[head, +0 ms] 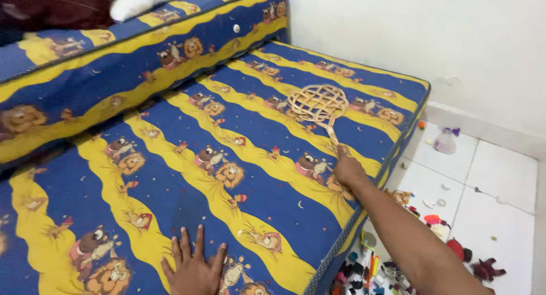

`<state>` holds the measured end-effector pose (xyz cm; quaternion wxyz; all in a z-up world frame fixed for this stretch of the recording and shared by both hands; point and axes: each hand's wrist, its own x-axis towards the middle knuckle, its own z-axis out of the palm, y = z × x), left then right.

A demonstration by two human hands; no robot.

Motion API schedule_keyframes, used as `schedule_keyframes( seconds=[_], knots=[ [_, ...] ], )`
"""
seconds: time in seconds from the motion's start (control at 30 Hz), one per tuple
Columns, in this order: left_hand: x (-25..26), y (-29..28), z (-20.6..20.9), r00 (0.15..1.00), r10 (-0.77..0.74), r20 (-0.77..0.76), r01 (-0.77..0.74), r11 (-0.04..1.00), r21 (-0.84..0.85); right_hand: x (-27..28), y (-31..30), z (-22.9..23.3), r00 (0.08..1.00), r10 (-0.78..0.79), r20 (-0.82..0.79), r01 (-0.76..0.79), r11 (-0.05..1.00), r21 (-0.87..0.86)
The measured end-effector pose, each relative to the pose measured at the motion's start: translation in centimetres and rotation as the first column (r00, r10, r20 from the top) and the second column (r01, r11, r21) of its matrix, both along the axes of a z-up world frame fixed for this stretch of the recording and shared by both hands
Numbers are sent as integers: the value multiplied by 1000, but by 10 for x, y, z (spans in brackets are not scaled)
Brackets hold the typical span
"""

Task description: The person uses a woven fly swatter to sweep debris off a mattress and then collects scattered toy pieces from the floor into a cardboard box. The person moves the mattress slightly to access the floor and continues gathering toys until the box is partially filled.

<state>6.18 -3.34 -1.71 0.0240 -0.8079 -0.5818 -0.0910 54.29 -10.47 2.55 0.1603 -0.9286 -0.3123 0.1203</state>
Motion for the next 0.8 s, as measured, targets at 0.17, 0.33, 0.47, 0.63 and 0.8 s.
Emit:
schedule_keyframes(
  seconds=[0.17, 0.33, 0.47, 0.63, 0.8],
  knots=[
    [-1, -15, 20, 999, 12, 42, -11, 999, -32, -35, 2, 12, 994, 108, 30, -108, 994, 7],
    [-19, -13, 41, 987, -49, 152, 85, 968, -238, -159, 1, 14, 914, 401, 56, -396, 914, -84],
    [-80, -20, 46, 991, -69, 110, 92, 972, -215, -238, -6, 13, 776, 630, 37, -627, 776, -73],
    [-189, -47, 50, 978, 209, 21, -202, 964, -174, -300, -2, 41, 625, 765, 154, -771, 576, 270],
    [-290, -63, 58, 866, 497, 58, -469, 847, -250, -341, 28, 84, 677, 627, 384, -664, 297, 686]
  ],
)
